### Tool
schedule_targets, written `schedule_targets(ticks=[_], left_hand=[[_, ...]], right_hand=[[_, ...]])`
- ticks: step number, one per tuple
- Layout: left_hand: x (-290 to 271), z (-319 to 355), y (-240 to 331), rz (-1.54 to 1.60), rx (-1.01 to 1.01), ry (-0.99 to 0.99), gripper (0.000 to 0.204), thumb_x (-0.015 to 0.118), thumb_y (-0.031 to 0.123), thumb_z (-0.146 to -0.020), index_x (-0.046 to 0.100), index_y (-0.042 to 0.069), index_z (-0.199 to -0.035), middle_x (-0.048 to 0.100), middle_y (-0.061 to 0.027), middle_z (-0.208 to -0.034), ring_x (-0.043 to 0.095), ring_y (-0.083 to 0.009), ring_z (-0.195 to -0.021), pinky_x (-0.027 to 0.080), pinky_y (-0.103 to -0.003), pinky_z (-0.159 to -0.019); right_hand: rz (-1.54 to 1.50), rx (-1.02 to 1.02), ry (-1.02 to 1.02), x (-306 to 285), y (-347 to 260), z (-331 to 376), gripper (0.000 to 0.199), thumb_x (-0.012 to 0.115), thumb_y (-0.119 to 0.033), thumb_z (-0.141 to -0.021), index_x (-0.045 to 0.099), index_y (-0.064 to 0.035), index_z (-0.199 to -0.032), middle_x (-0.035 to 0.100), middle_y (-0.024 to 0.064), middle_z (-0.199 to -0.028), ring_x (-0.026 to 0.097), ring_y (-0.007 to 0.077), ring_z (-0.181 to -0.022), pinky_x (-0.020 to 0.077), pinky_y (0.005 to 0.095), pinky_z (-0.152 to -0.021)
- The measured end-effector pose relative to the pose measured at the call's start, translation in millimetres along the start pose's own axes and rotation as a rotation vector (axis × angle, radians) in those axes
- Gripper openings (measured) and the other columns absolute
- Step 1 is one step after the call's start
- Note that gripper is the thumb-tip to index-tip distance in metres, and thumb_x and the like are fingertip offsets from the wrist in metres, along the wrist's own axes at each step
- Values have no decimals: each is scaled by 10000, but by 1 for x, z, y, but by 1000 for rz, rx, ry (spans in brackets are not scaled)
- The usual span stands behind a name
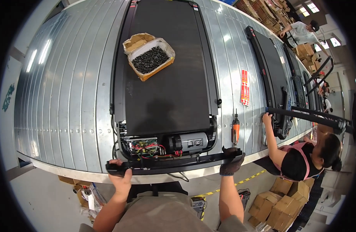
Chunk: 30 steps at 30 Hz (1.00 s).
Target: Assembling the motor cover and frame components of treadmills using an electric screwdriver on an assembly line.
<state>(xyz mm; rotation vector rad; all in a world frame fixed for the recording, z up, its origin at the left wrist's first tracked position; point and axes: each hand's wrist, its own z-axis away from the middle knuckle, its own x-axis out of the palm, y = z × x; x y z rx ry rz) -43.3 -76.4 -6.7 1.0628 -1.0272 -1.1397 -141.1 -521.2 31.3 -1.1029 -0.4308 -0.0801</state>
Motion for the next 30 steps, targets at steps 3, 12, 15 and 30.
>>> schedule_targets(ticks=[3,12,15,30], left_hand=[[-14,20,35,-118,88,-36,696,852,308,-789,449,30,-1284,484,-63,-1128,493,-195,-1067,382,-407,-1097],[-54,14,66,-175,158,102,745,765,317,-861,406,-23,-1418,511,-86,-1195,500,-212,-1120,390,-416,-1094],[-35,26,66,-321,147,126,659,795,378,-835,478,-7,-1266,521,-71,-1096,510,-195,-1038,415,-381,-1021],[50,66,73,-195,-84,317,955,946,486,-670,461,-17,-1322,551,-79,-1110,542,-179,-1021,471,-328,-952]], right_hand=[[39,27,-106,-18,-27,26,544,376,-566,-1025,644,-95,-976,696,87,-863,663,271,-850,523,486,-968],[315,62,-450,-35,2,48,531,364,-518,-1043,666,-82,-1082,694,90,-996,656,239,-953,499,455,-1010],[927,-580,-141,46,-54,63,372,474,-284,-1039,667,-30,-1231,670,108,-1098,641,244,-1007,508,440,-954],[1115,-841,-2288,184,100,116,320,668,-266,-872,716,-160,-1170,667,35,-1015,641,239,-908,530,393,-698]])
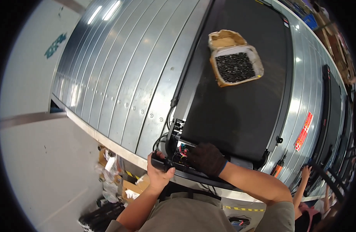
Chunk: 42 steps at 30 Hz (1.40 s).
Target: Assembling the motor cover and frame components of treadmills using an electric screwdriver on an assembly line.
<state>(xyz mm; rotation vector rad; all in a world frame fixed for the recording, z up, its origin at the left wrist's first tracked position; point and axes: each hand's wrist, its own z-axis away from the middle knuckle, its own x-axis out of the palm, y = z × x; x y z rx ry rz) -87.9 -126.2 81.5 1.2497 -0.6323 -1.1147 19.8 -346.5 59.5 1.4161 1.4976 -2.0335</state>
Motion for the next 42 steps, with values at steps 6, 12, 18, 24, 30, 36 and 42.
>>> schedule_targets(ticks=[6,12,18,24,30,36,42], left_hand=[[20,-8,8,-99,76,-30,850,889,519,-722,492,-17,-1249,541,-72,-1091,525,-178,-982,464,-330,-898],[18,-32,7,-9,87,-32,895,944,439,-698,476,-35,-1297,555,-81,-1093,549,-165,-977,490,-306,-884],[26,-88,11,-125,54,-35,624,896,271,-781,525,-25,-1185,635,-63,-959,586,-160,-831,518,-306,-803],[25,-169,-15,-473,45,-20,572,857,457,-797,646,-19,-1034,702,-182,-848,678,-347,-807,540,-436,-811],[-10,-253,-48,-918,261,84,669,796,471,-817,649,-46,-1215,589,-256,-1284,530,-450,-1218,437,-509,-1072],[-23,-308,-50,-770,173,75,620,772,426,-855,615,-40,-1233,644,-239,-1240,608,-404,-1171,466,-472,-1029],[-54,-334,-21,-789,186,11,547,736,392,-876,619,-44,-1185,704,-220,-1023,680,-364,-957,507,-433,-914]], right_hand=[[155,-138,-157,-24,13,9,446,600,-286,-917,620,-186,-1351,638,32,-1132,637,223,-939,514,389,-682],[160,-129,-257,-24,23,-19,398,526,-274,-963,637,-158,-1327,647,61,-1156,631,246,-1078,509,421,-803],[106,-53,-263,-7,53,-67,278,548,-259,-945,706,-157,-1150,686,100,-1060,672,296,-957,547,434,-835],[294,61,278,-101,120,-37,235,600,-216,-940,699,-185,-1151,686,137,-1011,664,348,-937,551,467,-842],[229,1170,930,-3,103,114,492,629,-411,-993,621,-30,-1304,701,238,-1143,659,417,-1103,533,478,-924],[-399,1614,748,20,64,15,811,560,-704,-915,589,3,-1311,714,293,-1137,685,454,-1099,530,515,-952],[-394,1595,881,12,59,-21,823,655,-636,-833,548,-37,-1387,739,230,-1115,714,425,-1046,549,498,-934]])
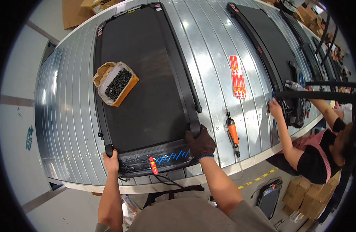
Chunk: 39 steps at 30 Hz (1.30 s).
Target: Assembling the motor cover and frame components of treadmills using an electric screwdriver on an assembly line.
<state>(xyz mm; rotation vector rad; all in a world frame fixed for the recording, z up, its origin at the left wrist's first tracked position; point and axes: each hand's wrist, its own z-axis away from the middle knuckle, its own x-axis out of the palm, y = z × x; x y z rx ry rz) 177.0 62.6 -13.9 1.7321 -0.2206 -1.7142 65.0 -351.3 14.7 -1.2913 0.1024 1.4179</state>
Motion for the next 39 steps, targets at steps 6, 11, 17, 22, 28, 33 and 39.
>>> schedule_targets(ticks=[6,11,17,22,28,33,39], left_hand=[[-13,2,-38,-135,104,55,501,667,412,-908,627,-29,-1142,691,-272,-1015,664,-459,-976,499,-485,-905],[-21,-6,-43,-161,104,37,529,664,441,-917,613,-11,-1189,697,-289,-1054,663,-477,-1007,500,-502,-902],[-55,-27,-63,-187,116,-3,556,651,440,-931,596,-53,-1183,677,-316,-1068,645,-501,-1009,487,-512,-916],[-62,-74,-71,-158,135,-10,596,696,452,-905,609,-51,-1211,684,-289,-1112,651,-426,-1038,479,-482,-947],[-83,-154,-46,414,-375,-613,833,766,502,-867,517,-61,-1428,644,-190,-1343,656,-346,-1175,495,-457,-1048],[-41,-203,-8,402,-390,-856,776,662,586,-907,528,52,-1454,651,-164,-1376,650,-359,-1213,487,-492,-1077],[-6,-264,21,415,-377,-901,786,654,572,-883,519,69,-1473,620,-155,-1428,620,-359,-1254,446,-519,-1112]], right_hand=[[39,69,-196,11,-7,18,867,644,-625,-841,496,-27,-1451,719,245,-1166,704,427,-1069,550,511,-930],[16,-126,-13,35,10,33,952,644,-605,-864,373,20,-1529,515,306,-1465,526,472,-1338,442,554,-1098],[14,-652,302,9,-43,67,858,683,-482,-895,381,27,-1516,404,297,-1530,361,515,-1434,243,651,-1207],[-162,-778,416,55,-15,34,796,776,-346,-815,459,-13,-1465,484,220,-1454,428,415,-1398,331,594,-1178],[244,-23,492,19,98,1,564,736,-281,-838,589,-101,-1352,618,197,-1267,607,401,-1161,500,507,-1011],[-63,149,252,51,106,-37,346,632,-254,-910,613,-91,-1215,704,216,-1030,692,413,-990,541,505,-893],[-663,426,227,63,46,-42,678,606,-261,-880,454,-66,-1511,720,240,-1036,716,348,-956,562,466,-873]])
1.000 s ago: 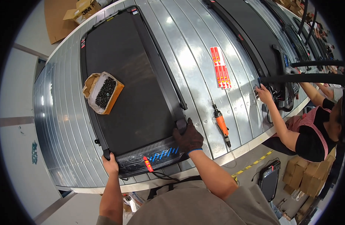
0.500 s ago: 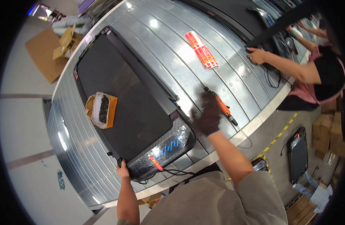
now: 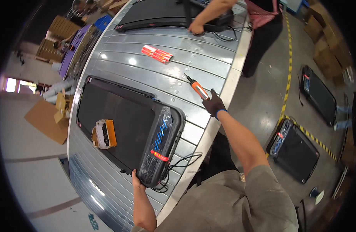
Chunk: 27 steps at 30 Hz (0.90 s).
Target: Assembling the motor cover and frame components of treadmills using an electric screwdriver on an assembly line.
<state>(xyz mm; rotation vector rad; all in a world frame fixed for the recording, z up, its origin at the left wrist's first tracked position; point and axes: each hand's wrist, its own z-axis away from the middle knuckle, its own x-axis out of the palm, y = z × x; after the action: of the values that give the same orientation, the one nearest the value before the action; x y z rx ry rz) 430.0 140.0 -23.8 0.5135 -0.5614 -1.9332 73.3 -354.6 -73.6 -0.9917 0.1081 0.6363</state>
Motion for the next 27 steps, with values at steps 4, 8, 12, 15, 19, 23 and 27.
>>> schedule_targets(ticks=[4,8,12,15,19,23,27], left_hand=[[96,-10,2,28,-40,-58,734,640,547,-891,547,80,-1448,616,-141,-1433,618,-354,-1254,439,-538,-1110],[150,-7,-5,81,34,31,731,641,566,-900,555,85,-1443,607,-105,-1448,612,-356,-1262,443,-531,-1108],[166,24,14,71,4,31,776,660,594,-915,533,47,-1452,583,-133,-1465,599,-363,-1275,453,-519,-1103],[96,37,53,-336,422,702,829,712,568,-907,502,-20,-1453,558,-193,-1456,558,-386,-1301,425,-513,-1124],[185,154,87,-1406,1450,292,807,697,358,-926,369,-58,-1536,434,-251,-1534,357,-426,-1449,251,-512,-1219],[241,178,112,-1845,1411,107,899,686,364,-931,252,-55,-1598,271,-267,-1644,209,-450,-1546,130,-577,-1253],[224,197,118,-1784,1419,70,896,700,321,-919,254,-61,-1595,265,-276,-1642,242,-461,-1533,185,-595,-1239]], right_hand=[[-437,-423,194,-34,94,56,589,670,-150,-809,594,-50,-1385,668,88,-890,638,164,-855,546,352,-744],[-529,-199,55,-70,101,140,395,755,-138,-756,616,-36,-1111,629,54,-862,622,171,-838,533,361,-727],[-282,-155,158,-73,116,189,320,788,-171,-753,576,-73,-972,636,63,-846,632,222,-792,530,387,-710],[-324,-415,89,-37,87,208,319,779,-183,-756,592,-77,-992,642,92,-820,635,276,-761,531,405,-721],[-224,-425,-26,-33,54,238,420,765,-188,-744,608,-64,-1113,683,186,-911,682,408,-886,557,469,-793],[-202,-351,-175,-9,22,257,492,766,-235,-728,608,-67,-1162,690,209,-929,679,453,-890,563,498,-802],[-208,-417,-192,-6,7,281,532,777,-260,-718,596,-68,-1180,693,216,-932,681,453,-900,561,510,-795]])
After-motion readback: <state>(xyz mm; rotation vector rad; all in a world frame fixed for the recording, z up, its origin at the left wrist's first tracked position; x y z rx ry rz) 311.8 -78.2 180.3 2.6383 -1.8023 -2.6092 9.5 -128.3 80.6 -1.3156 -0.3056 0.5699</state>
